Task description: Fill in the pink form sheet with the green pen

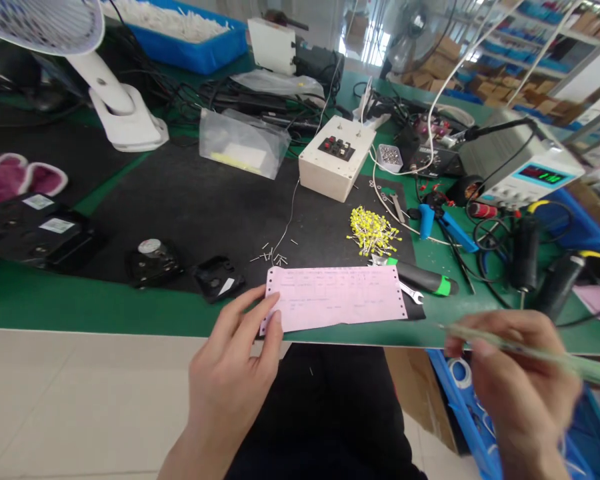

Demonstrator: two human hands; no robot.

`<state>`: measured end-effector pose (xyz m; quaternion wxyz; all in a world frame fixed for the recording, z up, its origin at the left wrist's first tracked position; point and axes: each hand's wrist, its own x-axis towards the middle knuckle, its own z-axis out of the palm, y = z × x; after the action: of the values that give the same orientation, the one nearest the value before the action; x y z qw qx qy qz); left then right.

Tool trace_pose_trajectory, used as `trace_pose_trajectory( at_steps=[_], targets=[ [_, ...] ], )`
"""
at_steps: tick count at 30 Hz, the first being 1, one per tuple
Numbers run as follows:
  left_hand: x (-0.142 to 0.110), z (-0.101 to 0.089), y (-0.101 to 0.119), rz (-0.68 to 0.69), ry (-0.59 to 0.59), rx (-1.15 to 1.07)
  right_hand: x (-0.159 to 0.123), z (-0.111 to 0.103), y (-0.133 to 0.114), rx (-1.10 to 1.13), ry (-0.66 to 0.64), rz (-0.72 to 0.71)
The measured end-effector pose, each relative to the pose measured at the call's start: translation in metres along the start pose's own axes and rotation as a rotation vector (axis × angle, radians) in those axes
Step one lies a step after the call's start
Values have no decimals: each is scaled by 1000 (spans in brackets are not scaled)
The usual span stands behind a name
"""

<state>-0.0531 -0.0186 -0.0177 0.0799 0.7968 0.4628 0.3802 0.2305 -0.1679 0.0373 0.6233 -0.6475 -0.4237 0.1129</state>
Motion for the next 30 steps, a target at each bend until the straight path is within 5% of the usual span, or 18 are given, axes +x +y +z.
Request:
trace_pose_trajectory(
  at_steps=[4, 7, 11, 17, 23, 30],
  targets=[
    [-2, -10, 10, 16, 124, 55, 10, 82, 14, 92, -130, 121],
    [-3, -4, 29, 196, 23, -85, 16, 103, 28, 100, -205, 238],
    [3, 26, 51, 463, -290, -159, 15, 99, 36, 106, -259, 306],
    [16, 46, 42, 460, -476, -49, 10, 89, 28, -30, -257, 269],
    [23, 36, 29, 483, -518, -37, 12, 95, 33, -221, -272, 171],
    [26, 41, 29, 434, -479, -46, 21, 99, 39, -199, -326, 253]
  ],
)
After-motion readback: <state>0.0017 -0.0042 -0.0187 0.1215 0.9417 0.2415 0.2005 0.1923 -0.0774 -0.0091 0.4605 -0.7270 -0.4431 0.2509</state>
